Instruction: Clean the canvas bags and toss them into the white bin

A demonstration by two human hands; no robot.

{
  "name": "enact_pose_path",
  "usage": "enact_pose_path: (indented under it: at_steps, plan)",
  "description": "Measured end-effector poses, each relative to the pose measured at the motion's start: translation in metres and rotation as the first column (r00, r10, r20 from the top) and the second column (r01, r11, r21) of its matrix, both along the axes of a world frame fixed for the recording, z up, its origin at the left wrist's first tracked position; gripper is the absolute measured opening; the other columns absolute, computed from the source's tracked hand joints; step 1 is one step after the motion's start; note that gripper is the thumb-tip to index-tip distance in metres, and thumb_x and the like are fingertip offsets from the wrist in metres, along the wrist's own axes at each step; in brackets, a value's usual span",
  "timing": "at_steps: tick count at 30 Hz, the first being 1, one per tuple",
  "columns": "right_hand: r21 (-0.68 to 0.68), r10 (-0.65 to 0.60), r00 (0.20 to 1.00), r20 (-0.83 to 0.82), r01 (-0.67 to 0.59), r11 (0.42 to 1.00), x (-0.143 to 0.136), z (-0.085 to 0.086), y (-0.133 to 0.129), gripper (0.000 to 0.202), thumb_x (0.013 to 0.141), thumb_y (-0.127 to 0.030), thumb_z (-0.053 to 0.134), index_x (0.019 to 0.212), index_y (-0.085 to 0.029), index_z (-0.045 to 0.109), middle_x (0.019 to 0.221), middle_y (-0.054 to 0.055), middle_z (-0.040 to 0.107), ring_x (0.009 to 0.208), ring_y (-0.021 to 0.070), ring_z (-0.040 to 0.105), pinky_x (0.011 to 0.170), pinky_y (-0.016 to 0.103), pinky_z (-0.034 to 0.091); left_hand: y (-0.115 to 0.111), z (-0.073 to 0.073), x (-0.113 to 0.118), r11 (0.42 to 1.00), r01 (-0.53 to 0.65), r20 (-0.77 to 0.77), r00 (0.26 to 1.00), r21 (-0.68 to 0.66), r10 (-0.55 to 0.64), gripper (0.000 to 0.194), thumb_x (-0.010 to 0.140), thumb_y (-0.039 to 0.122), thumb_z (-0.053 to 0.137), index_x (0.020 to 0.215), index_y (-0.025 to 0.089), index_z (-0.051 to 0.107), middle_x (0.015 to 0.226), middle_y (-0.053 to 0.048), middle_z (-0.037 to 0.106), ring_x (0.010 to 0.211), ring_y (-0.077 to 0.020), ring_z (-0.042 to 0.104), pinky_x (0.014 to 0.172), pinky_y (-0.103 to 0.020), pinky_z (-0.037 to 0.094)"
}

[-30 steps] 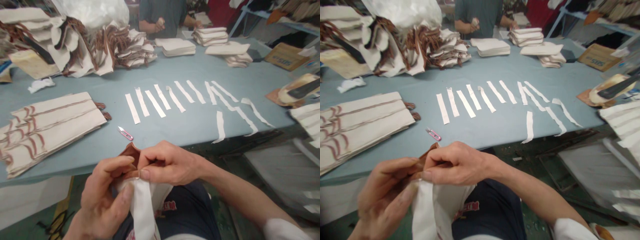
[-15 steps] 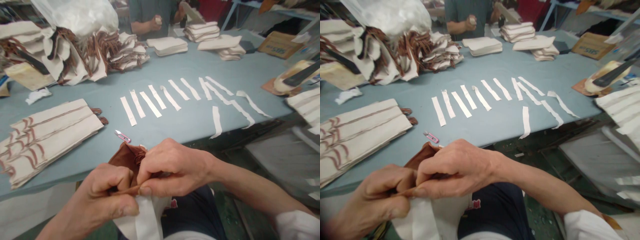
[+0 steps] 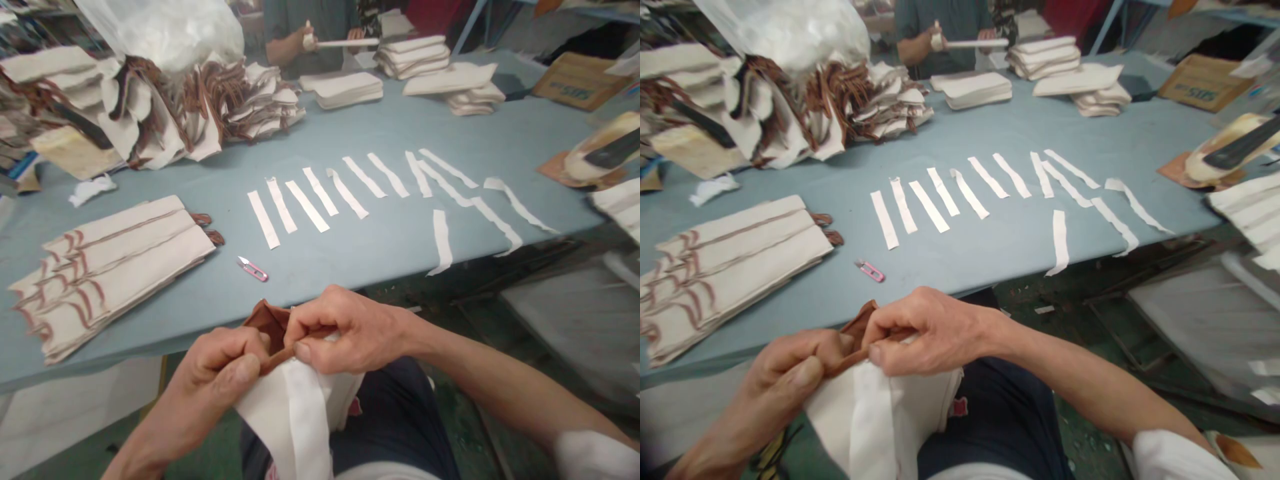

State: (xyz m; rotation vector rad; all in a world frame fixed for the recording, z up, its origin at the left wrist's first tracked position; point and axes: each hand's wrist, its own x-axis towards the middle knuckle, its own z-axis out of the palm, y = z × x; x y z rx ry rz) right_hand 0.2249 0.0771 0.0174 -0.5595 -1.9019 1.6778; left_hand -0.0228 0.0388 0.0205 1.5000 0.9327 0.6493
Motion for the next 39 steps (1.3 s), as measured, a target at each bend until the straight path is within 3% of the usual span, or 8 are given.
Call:
enact_pose_path:
  at_steps: [3, 7, 11, 17, 23, 28, 34, 39]
  plan:
    - [0.057, -0.046, 0.999, 0.010, 0.046, 0.997, 0.000, -0.002, -0.004, 0.010, 0.079, -0.016, 0.055, 0.079, -0.016, 0.065, 0.065, -0.006, 0.051, 0.056, 0.0064, 0.040, 0.053, 0.019, 0.032, 0.004, -0.003, 0.000, 0.998, 0.012, -0.010, 1.000, 0.066, -0.012, 0.069, 0.103, 0.073, 0.061, 0.061, 0.021, 0.046, 0.059, 0.005, 0.037, 0.053, -0.0110, 0.033, 0.048, -0.025, 0.024]
    - [-0.073, -0.080, 0.976, -0.201, 0.067, 0.995, -0.010, -0.012, -0.018, 0.006, 0.082, -0.015, 0.058, 0.078, -0.017, 0.062, 0.062, -0.008, 0.046, 0.051, 0.0052, 0.036, 0.049, 0.019, 0.029, 0.004, -0.013, 0.004, 0.993, -0.057, 0.085, 0.995, 0.100, 0.049, 0.075, 0.101, 0.073, 0.065, 0.057, 0.021, 0.035, 0.055, 0.006, 0.032, 0.050, -0.0098, 0.028, 0.046, -0.025, 0.022]
    - [-0.171, -0.194, 0.880, -0.434, 0.131, 0.977, -0.028, -0.017, -0.037, 0.011, 0.088, -0.017, 0.065, 0.077, -0.018, 0.061, 0.065, -0.007, 0.047, 0.052, 0.0058, 0.036, 0.049, 0.020, 0.030, -0.001, -0.026, 0.018, 0.982, -0.144, 0.172, 0.978, 0.119, 0.122, 0.079, 0.094, 0.079, 0.070, 0.054, 0.021, 0.033, 0.049, 0.006, 0.034, 0.046, -0.0096, 0.030, 0.044, -0.025, 0.025]
    - [-0.212, -0.346, 0.748, -0.567, 0.273, 0.938, -0.046, -0.015, -0.051, 0.029, 0.098, -0.032, 0.071, 0.075, -0.020, 0.058, 0.066, -0.005, 0.046, 0.055, 0.0081, 0.037, 0.055, 0.023, 0.036, -0.006, -0.044, 0.040, 0.924, -0.318, 0.256, 0.931, 0.213, 0.262, 0.079, 0.101, 0.073, 0.064, 0.052, 0.021, 0.030, 0.049, 0.007, 0.032, 0.045, -0.0091, 0.027, 0.044, -0.027, 0.025]
    - [-0.033, -0.273, 0.908, -0.318, 0.277, 0.960, -0.024, -0.014, -0.029, 0.018, 0.095, -0.030, 0.066, 0.081, -0.020, 0.062, 0.067, -0.004, 0.050, 0.055, 0.0095, 0.040, 0.051, 0.022, 0.034, -0.006, -0.034, 0.024, 0.833, -0.367, 0.273, 0.923, 0.413, 0.272, 0.068, 0.108, 0.071, 0.054, 0.061, 0.021, 0.050, 0.055, 0.005, 0.045, 0.049, -0.0122, 0.040, 0.048, -0.028, 0.032]
    - [0.325, -0.242, 0.938, -0.249, 0.316, 0.891, -0.011, -0.003, -0.012, 0.009, 0.089, -0.015, 0.057, 0.083, -0.020, 0.059, 0.070, -0.004, 0.055, 0.059, 0.0084, 0.047, 0.057, 0.021, 0.039, -0.005, -0.007, 0.007, 0.791, -0.176, 0.097, 0.984, 0.587, 0.147, 0.043, 0.110, 0.059, 0.061, 0.089, 0.022, 0.071, 0.067, 0.005, 0.062, 0.057, -0.0100, 0.054, 0.055, -0.024, 0.039]
    - [0.594, -0.221, 0.957, -0.186, 0.289, 0.750, -0.010, 0.005, -0.008, 0.016, 0.083, -0.007, 0.052, 0.086, -0.022, 0.057, 0.071, -0.004, 0.060, 0.063, 0.0094, 0.052, 0.062, 0.022, 0.042, 0.003, 0.005, 0.008, 0.726, -0.002, -0.051, 0.997, 0.688, 0.050, 0.042, 0.116, 0.053, 0.051, 0.089, 0.023, 0.063, 0.069, 0.006, 0.060, 0.058, -0.0098, 0.053, 0.057, -0.023, 0.039]
    - [0.604, -0.197, 0.968, -0.156, 0.251, 0.757, -0.004, 0.003, -0.001, 0.014, 0.083, -0.009, 0.052, 0.084, -0.022, 0.059, 0.067, -0.005, 0.058, 0.057, 0.0089, 0.047, 0.058, 0.022, 0.039, 0.004, 0.006, 0.013, 0.697, 0.061, -0.117, 0.993, 0.715, 0.033, 0.033, 0.115, 0.023, 0.050, 0.082, 0.024, 0.052, 0.067, 0.007, 0.058, 0.057, -0.0109, 0.052, 0.057, -0.024, 0.039]
